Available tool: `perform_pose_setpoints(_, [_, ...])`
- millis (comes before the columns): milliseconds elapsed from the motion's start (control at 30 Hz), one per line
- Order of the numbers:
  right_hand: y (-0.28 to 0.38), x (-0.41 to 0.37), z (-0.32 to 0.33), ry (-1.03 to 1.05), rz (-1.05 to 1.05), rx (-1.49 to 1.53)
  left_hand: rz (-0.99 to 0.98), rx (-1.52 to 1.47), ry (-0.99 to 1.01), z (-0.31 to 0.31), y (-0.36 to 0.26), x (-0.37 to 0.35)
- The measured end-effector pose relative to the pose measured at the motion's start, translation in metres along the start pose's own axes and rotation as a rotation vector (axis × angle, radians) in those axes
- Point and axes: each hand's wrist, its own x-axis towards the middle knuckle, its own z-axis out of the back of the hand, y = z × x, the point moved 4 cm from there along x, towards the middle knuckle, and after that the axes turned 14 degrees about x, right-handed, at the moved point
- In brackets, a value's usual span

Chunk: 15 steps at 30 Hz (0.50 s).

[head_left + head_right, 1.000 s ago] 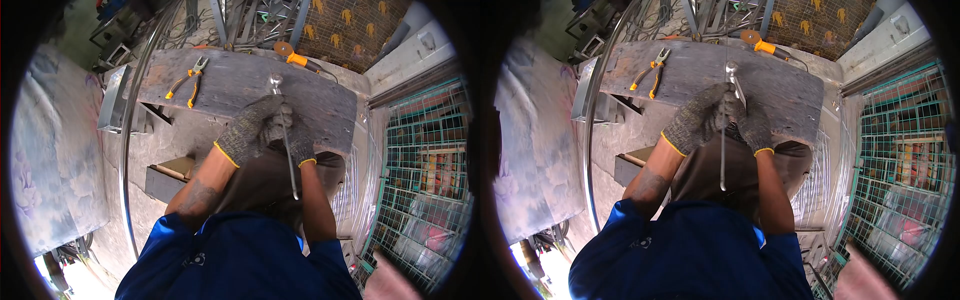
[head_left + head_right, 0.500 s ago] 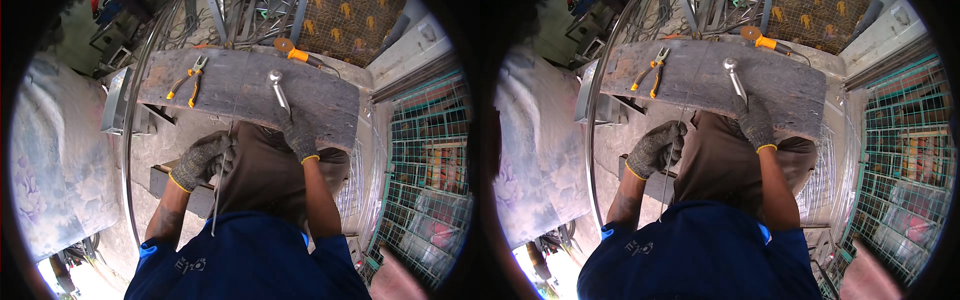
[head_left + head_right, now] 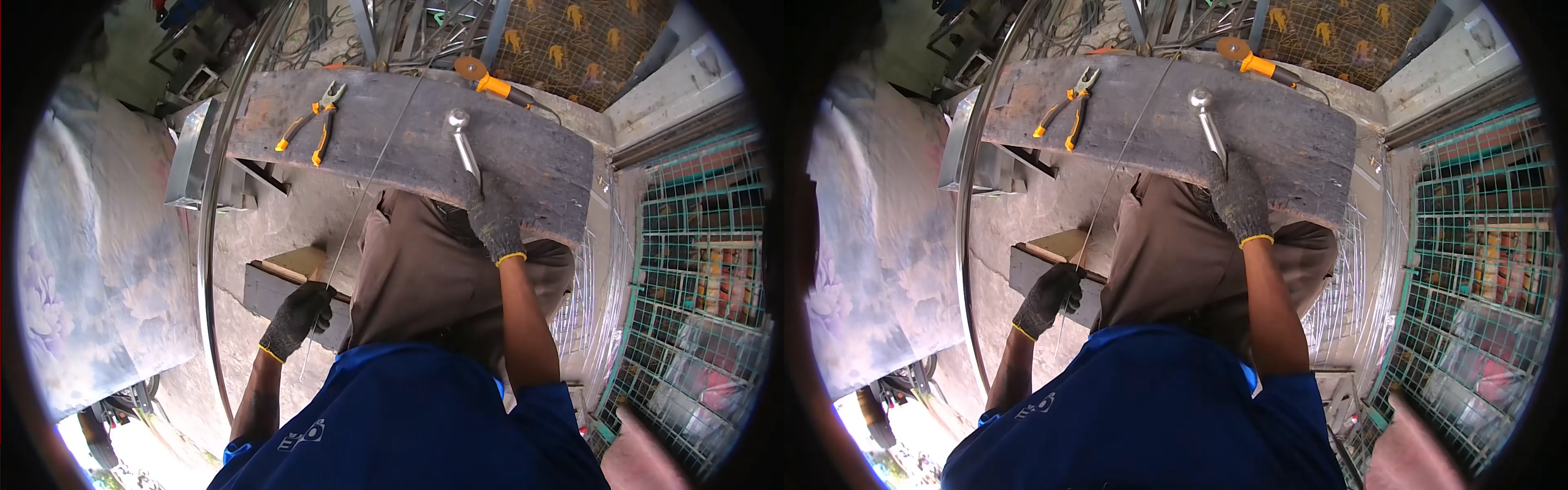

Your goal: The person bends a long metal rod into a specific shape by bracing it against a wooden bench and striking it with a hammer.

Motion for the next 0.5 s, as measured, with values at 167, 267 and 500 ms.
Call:
perform_pose_setpoints(167, [-0.008,0.000,-0.006,-0.043,0.064,0.014,0.080,-0.198,-0.016,-0.014,0.051,-0.023])
perform_pose_setpoints(267, [-0.006,0.000,-0.005,0.004,0.027,-0.027,0.099,-0.217,0.040,-0.026,0.077,-0.042])
perform_pose_setpoints(500, [-0.013,0.001,-0.008,0.045,-0.034,-0.005,0.065,-0.143,-0.011,-0.048,0.126,-0.068])
